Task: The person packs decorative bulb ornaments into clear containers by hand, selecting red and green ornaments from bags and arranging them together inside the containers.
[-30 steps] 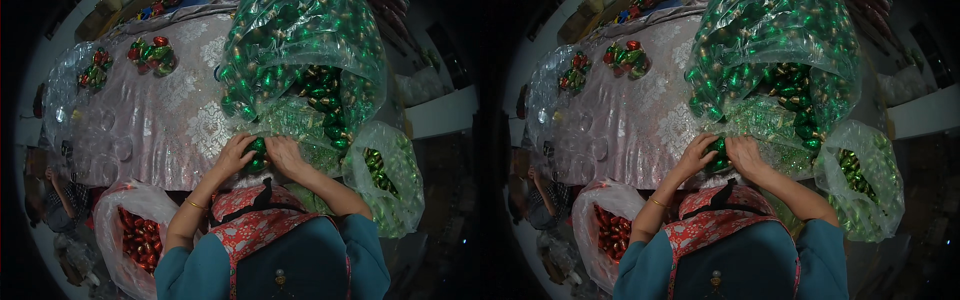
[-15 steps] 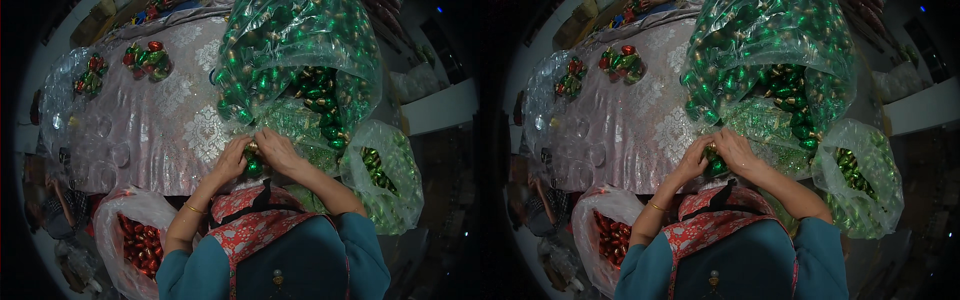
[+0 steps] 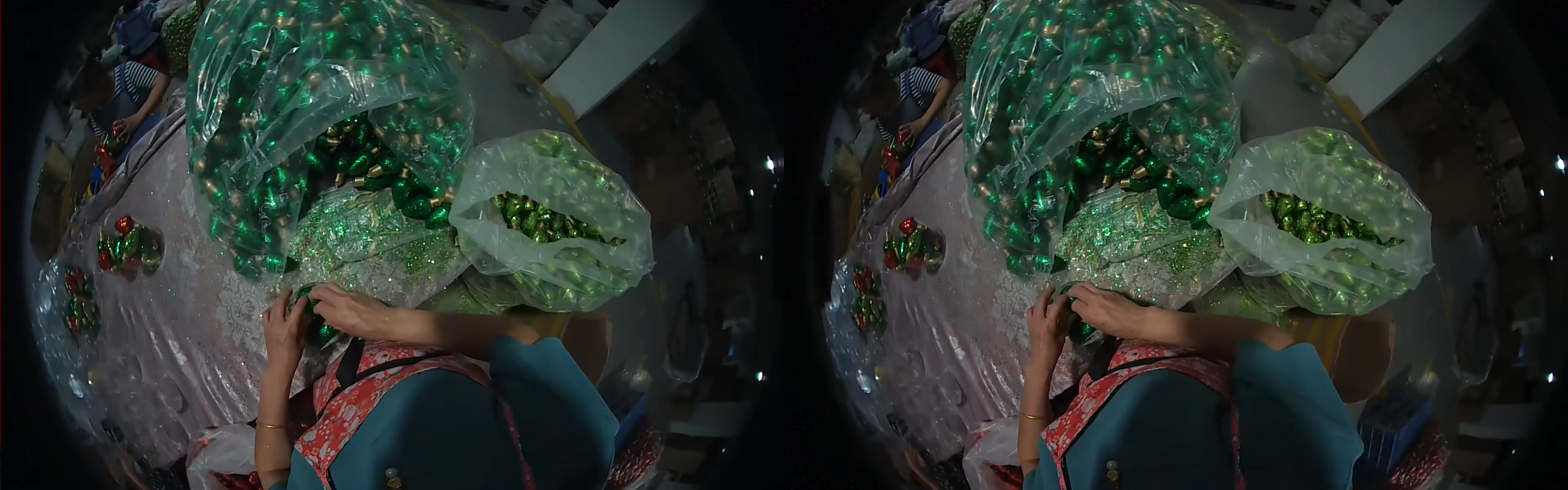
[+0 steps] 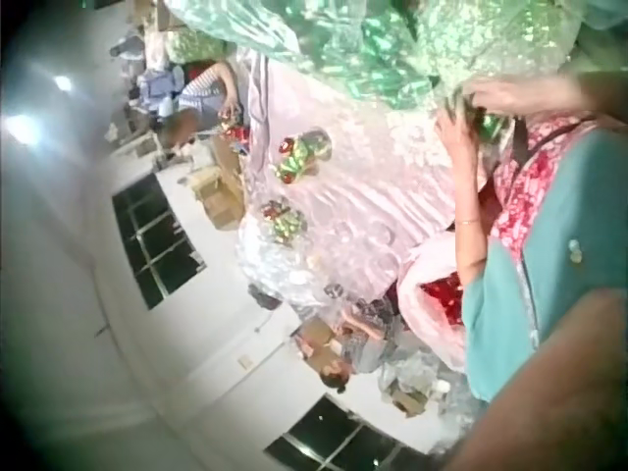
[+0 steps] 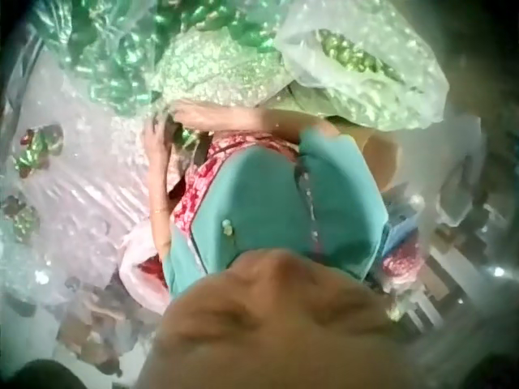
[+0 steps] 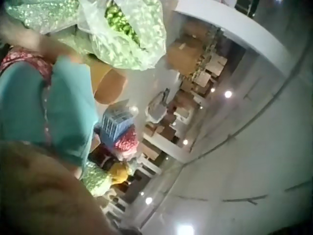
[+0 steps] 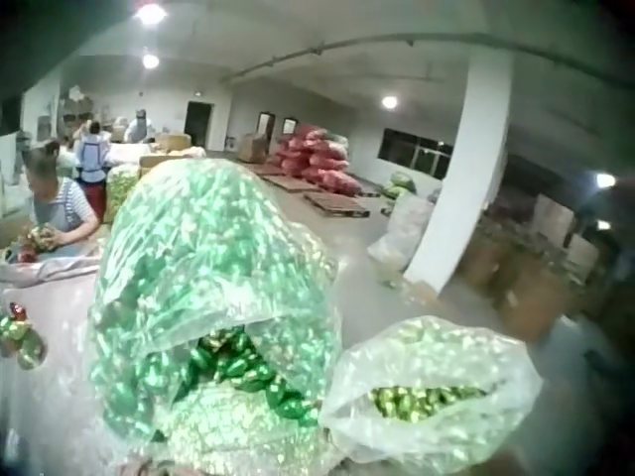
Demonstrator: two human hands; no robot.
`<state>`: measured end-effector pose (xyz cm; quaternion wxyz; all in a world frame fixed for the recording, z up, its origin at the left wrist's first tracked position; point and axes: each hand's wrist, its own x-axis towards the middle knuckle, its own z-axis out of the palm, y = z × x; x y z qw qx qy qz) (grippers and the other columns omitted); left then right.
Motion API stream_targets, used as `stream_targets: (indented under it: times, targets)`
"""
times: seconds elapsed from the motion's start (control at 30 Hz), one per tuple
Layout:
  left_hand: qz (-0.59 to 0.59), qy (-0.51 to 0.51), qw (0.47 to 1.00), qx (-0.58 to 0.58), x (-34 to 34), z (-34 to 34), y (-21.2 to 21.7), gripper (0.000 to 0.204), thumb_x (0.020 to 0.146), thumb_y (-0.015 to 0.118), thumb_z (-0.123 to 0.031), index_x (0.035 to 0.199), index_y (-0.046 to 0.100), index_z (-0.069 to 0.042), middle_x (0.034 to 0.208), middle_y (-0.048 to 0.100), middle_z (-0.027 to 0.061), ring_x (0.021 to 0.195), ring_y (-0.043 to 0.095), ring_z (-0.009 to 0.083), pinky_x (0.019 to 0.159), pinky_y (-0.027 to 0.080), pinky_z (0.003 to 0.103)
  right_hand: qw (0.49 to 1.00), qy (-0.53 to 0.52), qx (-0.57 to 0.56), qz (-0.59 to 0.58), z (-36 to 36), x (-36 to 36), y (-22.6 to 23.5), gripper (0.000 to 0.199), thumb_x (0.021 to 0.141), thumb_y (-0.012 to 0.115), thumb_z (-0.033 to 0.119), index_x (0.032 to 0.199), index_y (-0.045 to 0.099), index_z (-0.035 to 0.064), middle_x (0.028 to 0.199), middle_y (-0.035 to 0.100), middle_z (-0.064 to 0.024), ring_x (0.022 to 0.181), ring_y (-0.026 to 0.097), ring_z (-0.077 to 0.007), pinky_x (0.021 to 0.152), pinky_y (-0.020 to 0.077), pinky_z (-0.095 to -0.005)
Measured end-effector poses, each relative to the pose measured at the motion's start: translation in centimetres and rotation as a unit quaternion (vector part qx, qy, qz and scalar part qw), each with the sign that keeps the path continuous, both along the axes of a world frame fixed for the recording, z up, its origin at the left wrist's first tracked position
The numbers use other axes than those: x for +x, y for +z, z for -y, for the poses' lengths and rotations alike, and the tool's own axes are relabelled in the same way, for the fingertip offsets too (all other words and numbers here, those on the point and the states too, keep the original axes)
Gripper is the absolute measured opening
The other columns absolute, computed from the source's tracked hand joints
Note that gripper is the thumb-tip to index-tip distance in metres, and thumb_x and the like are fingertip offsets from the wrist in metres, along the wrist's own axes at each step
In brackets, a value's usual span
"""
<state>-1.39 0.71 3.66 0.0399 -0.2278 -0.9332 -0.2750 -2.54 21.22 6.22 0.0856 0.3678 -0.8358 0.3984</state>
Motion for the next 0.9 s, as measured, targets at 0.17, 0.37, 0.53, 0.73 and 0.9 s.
stream_targets:
  times: [0.17, 0.37, 0.53, 0.73, 0.9]
  targets:
    - [-0.058, -0.032, 0.992, -0.11, -0.7, -0.9, 2.0, 0.044, 0.074, 0.069, -0.01, 0.115, 0.052, -0.004, 0.124, 0.049, 0.0173, 0.107, 0.051, 0.0343, 0.085, 0.042, 0.04, 0.98, -0.171, 0.041, -0.089, -11.7, -1.6, 3.2, 0.01, 0.079, 0.062, 0.006, 0.086, 0.057, 0.0003, 0.085, 0.058, -0.01, 0.079, 0.059, -0.0252, 0.069, 0.0495, -0.0327]
    - [0.019, 0.049, 0.998, -0.045, 0.2, -2.2, 1.8, 0.042, 0.072, 0.071, -0.014, 0.109, 0.054, -0.003, 0.118, 0.051, 0.0164, 0.104, 0.051, 0.0348, 0.085, 0.041, 0.042, 0.751, -0.598, 0.201, 0.195, -38.5, -1.0, -6.7, 0.031, 0.086, 0.056, 0.029, 0.087, 0.059, -0.0018, 0.091, 0.061, -0.0237, 0.086, 0.057, -0.0439, 0.073, 0.0446, -0.0482]
    - [0.025, 0.052, 0.998, -0.036, -0.8, -3.2, 1.5, 0.046, 0.073, 0.071, -0.013, 0.116, 0.055, -0.01, 0.117, 0.051, 0.0157, 0.102, 0.052, 0.0345, 0.085, 0.042, 0.042, 0.71, -0.65, 0.204, 0.177, -48.7, -1.2, -16.5, 0.048, 0.085, 0.059, 0.038, 0.105, 0.057, -0.0055, 0.104, 0.059, -0.0286, 0.096, 0.056, -0.0445, 0.08, 0.0437, -0.0487]
    - [0.014, 0.105, 0.993, -0.061, 0.5, -3.3, 1.8, 0.045, 0.075, 0.07, -0.015, 0.118, 0.055, -0.013, 0.117, 0.051, 0.0155, 0.103, 0.051, 0.0336, 0.084, 0.042, 0.042, 0.746, -0.6, 0.224, 0.182, -47.9, -3.9, -18.2, 0.048, 0.086, 0.057, 0.034, 0.117, 0.052, -0.0028, 0.109, 0.059, -0.0262, 0.103, 0.055, -0.0405, 0.088, 0.0429, -0.0427]
    - [0.006, 0.119, 0.991, -0.063, 0.6, -3.1, 1.7, 0.043, 0.077, 0.068, -0.017, 0.118, 0.055, -0.014, 0.117, 0.051, 0.0151, 0.105, 0.05, 0.0331, 0.083, 0.042, 0.042, 0.786, -0.496, 0.06, 0.364, -38.0, -0.8, -2.9, 0.053, 0.084, 0.059, 0.027, 0.128, 0.044, 0.0007, 0.115, 0.057, -0.0135, 0.111, 0.052, -0.0227, 0.094, 0.0385, -0.034]
